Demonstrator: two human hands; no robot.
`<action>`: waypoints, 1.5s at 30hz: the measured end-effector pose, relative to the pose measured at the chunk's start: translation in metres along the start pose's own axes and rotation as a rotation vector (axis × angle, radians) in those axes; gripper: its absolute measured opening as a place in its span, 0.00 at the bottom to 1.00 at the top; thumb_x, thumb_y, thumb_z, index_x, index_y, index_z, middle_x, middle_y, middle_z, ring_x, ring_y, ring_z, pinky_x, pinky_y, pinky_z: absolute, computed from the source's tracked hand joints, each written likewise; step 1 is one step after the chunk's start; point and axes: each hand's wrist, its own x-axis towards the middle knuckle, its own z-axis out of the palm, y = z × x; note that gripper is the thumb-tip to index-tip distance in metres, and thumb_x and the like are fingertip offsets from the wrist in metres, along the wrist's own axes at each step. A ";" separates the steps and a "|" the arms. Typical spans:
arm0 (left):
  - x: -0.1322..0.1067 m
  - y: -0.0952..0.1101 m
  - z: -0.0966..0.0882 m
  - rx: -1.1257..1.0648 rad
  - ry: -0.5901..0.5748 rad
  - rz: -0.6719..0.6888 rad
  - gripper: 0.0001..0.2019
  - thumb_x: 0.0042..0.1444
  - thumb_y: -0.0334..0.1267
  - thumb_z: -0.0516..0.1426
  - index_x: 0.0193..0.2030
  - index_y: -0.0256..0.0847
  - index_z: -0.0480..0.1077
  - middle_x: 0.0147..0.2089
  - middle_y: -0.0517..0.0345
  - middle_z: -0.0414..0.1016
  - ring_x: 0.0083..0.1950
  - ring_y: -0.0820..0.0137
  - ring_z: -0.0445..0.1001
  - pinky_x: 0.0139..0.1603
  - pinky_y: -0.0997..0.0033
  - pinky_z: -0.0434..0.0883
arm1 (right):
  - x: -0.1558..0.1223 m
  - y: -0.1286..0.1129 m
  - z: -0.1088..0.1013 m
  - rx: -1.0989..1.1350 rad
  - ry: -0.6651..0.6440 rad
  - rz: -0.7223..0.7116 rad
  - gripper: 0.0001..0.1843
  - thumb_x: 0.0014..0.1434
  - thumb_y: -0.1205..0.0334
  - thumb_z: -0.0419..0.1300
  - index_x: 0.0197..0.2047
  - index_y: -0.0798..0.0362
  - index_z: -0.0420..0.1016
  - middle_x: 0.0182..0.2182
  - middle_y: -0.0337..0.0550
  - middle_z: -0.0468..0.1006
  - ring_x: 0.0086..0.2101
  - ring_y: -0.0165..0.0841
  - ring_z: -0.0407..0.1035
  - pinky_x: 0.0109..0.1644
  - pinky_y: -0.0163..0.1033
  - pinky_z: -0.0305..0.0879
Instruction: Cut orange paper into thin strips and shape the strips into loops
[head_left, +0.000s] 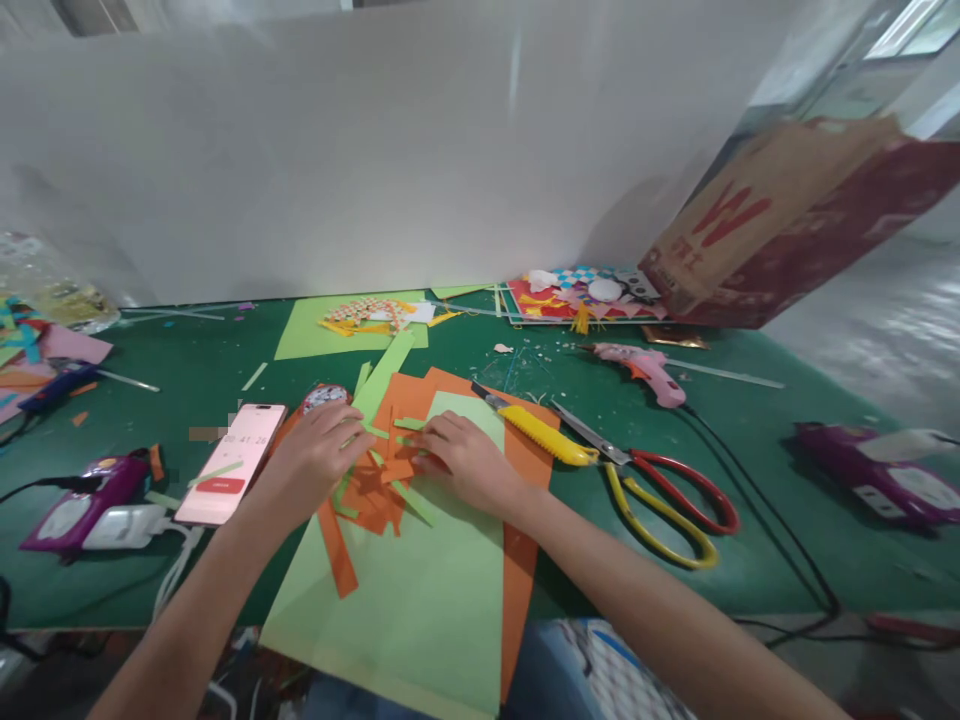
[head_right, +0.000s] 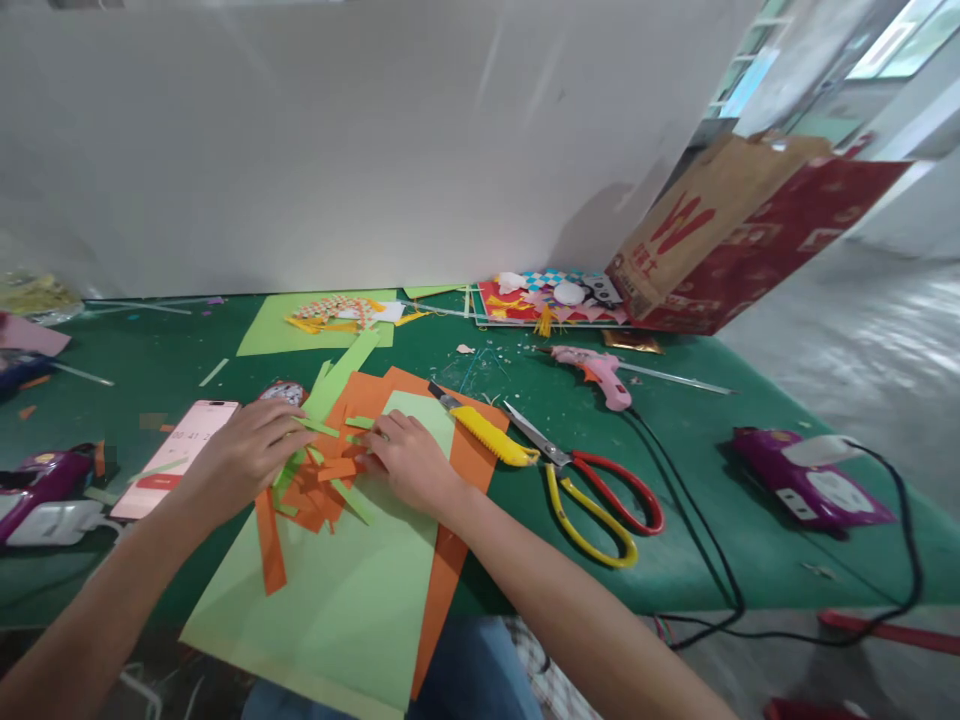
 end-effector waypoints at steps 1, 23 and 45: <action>0.002 -0.001 -0.004 -0.008 0.007 -0.003 0.18 0.58 0.23 0.45 0.38 0.40 0.75 0.38 0.48 0.78 0.45 0.61 0.74 0.50 0.53 0.71 | 0.000 0.000 0.000 0.002 -0.005 -0.001 0.10 0.62 0.63 0.55 0.41 0.57 0.77 0.36 0.50 0.75 0.39 0.39 0.66 0.42 0.42 0.63; 0.062 0.017 0.010 -0.984 0.333 -0.754 0.06 0.50 0.39 0.61 0.32 0.39 0.72 0.28 0.61 0.77 0.30 0.71 0.77 0.37 0.74 0.73 | 0.005 0.005 -0.013 0.504 0.145 0.354 0.14 0.60 0.66 0.52 0.47 0.58 0.72 0.34 0.48 0.77 0.34 0.33 0.70 0.38 0.39 0.66; 0.057 0.034 0.044 -1.333 -0.092 -0.774 0.10 0.47 0.43 0.62 0.26 0.38 0.73 0.25 0.60 0.75 0.27 0.72 0.74 0.37 0.72 0.71 | 0.008 0.013 -0.023 1.111 0.244 0.642 0.14 0.46 0.52 0.65 0.22 0.54 0.71 0.19 0.35 0.69 0.22 0.26 0.60 0.27 0.35 0.56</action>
